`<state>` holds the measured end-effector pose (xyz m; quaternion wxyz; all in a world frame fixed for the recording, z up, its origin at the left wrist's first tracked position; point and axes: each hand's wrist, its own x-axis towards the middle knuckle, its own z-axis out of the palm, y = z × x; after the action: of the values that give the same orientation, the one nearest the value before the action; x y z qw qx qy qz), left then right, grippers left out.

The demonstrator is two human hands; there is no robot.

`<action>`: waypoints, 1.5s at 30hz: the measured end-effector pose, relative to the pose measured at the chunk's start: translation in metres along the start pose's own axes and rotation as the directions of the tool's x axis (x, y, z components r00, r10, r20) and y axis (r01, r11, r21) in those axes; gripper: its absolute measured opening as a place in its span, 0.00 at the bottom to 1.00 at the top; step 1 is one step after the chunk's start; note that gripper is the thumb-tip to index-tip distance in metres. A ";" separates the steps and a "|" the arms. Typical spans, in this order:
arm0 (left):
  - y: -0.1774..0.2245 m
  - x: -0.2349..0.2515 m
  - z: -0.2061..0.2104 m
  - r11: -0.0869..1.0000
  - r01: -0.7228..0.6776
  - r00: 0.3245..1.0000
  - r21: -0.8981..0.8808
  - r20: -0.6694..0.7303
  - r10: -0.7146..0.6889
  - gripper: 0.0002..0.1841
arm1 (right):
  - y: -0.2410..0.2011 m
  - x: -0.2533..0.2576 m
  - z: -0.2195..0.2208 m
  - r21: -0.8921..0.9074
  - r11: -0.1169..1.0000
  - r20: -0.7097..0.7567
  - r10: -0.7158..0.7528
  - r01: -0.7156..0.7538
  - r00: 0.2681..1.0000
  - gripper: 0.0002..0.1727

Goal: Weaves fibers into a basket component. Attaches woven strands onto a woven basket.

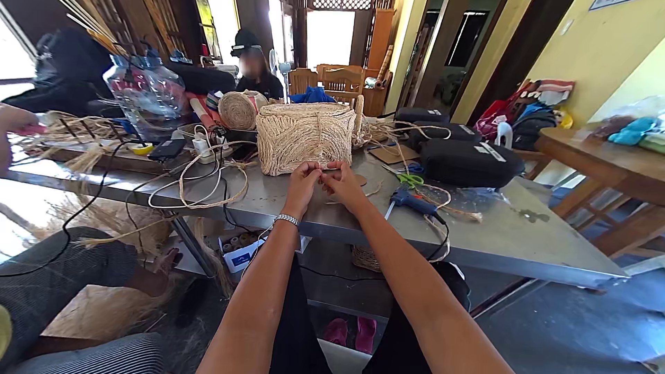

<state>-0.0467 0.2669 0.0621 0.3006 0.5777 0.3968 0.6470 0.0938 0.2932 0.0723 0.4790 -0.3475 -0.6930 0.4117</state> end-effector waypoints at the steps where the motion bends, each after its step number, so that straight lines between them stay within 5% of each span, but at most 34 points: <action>1: 0.001 -0.001 0.000 1.000 -0.001 1.000 0.017 0.001 0.001 0.07 | 0.001 0.001 0.000 0.001 1.000 0.002 0.005 -0.005 1.000 0.28; 11: -0.016 0.017 -0.002 0.997 -0.073 0.997 -0.010 0.029 0.073 0.14 | -0.001 -0.003 -0.001 -0.458 0.875 -0.164 -0.257 0.157 0.952 0.12; 27: -0.016 0.018 -0.004 0.972 -0.153 0.987 0.179 -0.020 0.159 0.14 | 0.000 -0.002 -0.002 -0.449 0.867 -0.117 -0.296 0.215 0.948 0.13; 38: -0.014 0.018 -0.004 0.968 -0.125 0.990 0.220 -0.029 0.135 0.07 | -0.003 0.000 -0.003 -0.426 0.896 -0.044 -0.159 0.126 0.986 0.19; 45: -0.013 0.016 -0.004 0.997 -0.064 0.998 -0.035 -0.007 0.063 0.06 | -0.002 0.001 -0.005 -0.427 0.898 -0.045 -0.138 0.105 0.989 0.19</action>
<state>-0.0538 0.2867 0.0587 0.2889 0.5828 0.3676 0.6646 0.0986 0.2945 0.0754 0.4422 -0.4142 -0.7680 0.2076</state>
